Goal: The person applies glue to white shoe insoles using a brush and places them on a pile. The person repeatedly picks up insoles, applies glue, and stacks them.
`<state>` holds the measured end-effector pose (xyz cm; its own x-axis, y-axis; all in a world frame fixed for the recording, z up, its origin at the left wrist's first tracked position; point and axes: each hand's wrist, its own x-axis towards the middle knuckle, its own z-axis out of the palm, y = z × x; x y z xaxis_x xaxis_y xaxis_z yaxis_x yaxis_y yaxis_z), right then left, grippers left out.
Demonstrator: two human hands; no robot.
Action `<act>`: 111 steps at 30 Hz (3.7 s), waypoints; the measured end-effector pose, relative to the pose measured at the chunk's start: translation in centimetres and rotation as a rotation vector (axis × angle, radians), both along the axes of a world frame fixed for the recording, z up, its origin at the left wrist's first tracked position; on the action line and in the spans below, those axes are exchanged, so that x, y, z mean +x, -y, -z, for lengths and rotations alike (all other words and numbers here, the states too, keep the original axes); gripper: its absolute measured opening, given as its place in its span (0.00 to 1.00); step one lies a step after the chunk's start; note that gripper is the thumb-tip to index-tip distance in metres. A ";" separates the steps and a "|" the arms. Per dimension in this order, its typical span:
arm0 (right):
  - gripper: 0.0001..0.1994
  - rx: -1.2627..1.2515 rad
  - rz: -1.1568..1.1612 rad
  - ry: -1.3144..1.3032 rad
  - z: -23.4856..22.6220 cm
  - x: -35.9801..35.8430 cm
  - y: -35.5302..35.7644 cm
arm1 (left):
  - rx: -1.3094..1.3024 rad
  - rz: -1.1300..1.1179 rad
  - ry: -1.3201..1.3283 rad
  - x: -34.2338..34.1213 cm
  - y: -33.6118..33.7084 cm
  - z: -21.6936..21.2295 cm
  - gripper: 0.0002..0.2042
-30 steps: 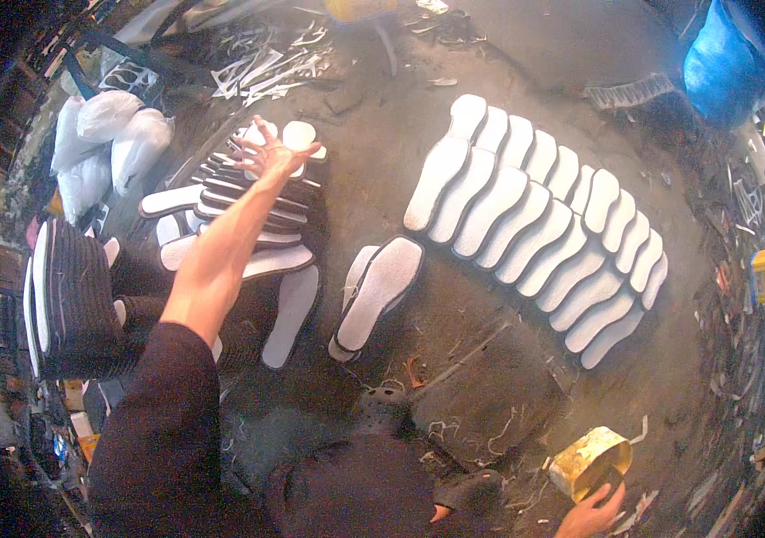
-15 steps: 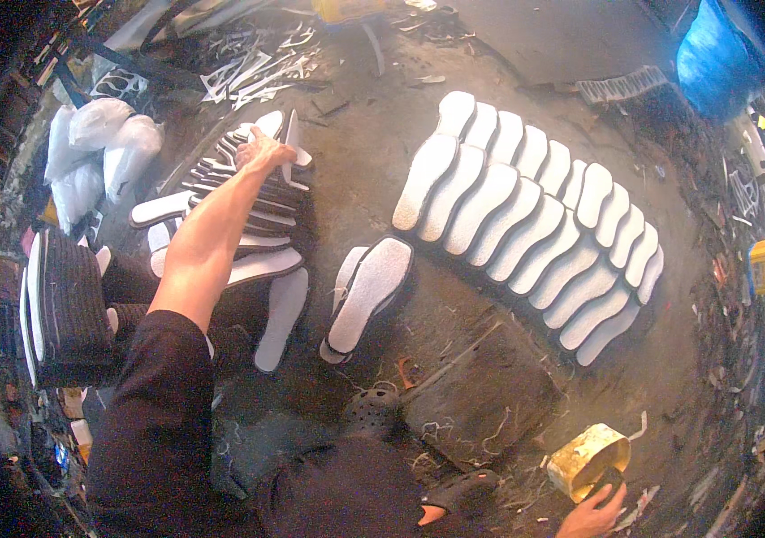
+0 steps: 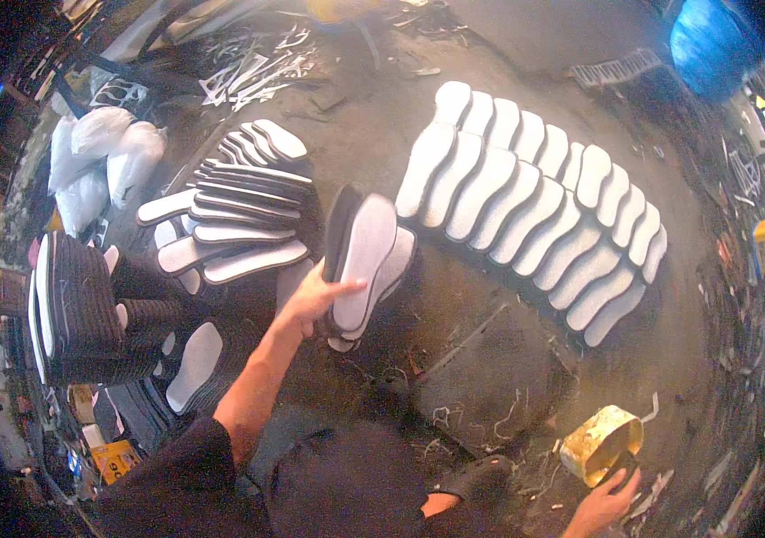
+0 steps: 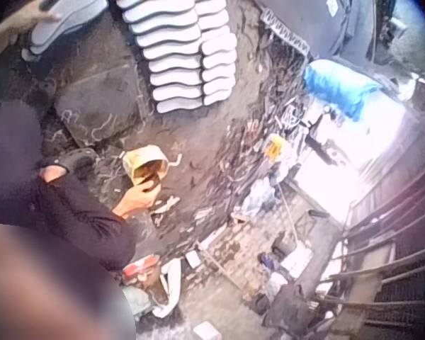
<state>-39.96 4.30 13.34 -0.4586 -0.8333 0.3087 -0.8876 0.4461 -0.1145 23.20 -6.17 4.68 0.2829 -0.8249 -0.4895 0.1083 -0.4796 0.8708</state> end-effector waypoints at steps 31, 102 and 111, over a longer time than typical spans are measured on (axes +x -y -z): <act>0.20 -0.636 0.296 1.023 7.5 -12.9 -1.9 | -0.480 0.902 0.796 -23.1 -8.7 5.9 0.50; 0.19 0.308 -1.215 0.347 11.4 16.5 16.1 | -0.491 0.869 0.503 -23.1 -9.3 7.4 0.46; 0.18 0.119 -0.920 0.320 14.3 18.0 7.3 | -0.402 0.694 0.393 -21.1 -8.2 6.4 0.27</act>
<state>-21.92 -2.98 -0.99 0.3383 -0.9248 0.1740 -0.8293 -0.3804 -0.4093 2.13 1.99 -1.76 -0.2577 -0.9611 -0.0997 -0.4351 0.0233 0.9001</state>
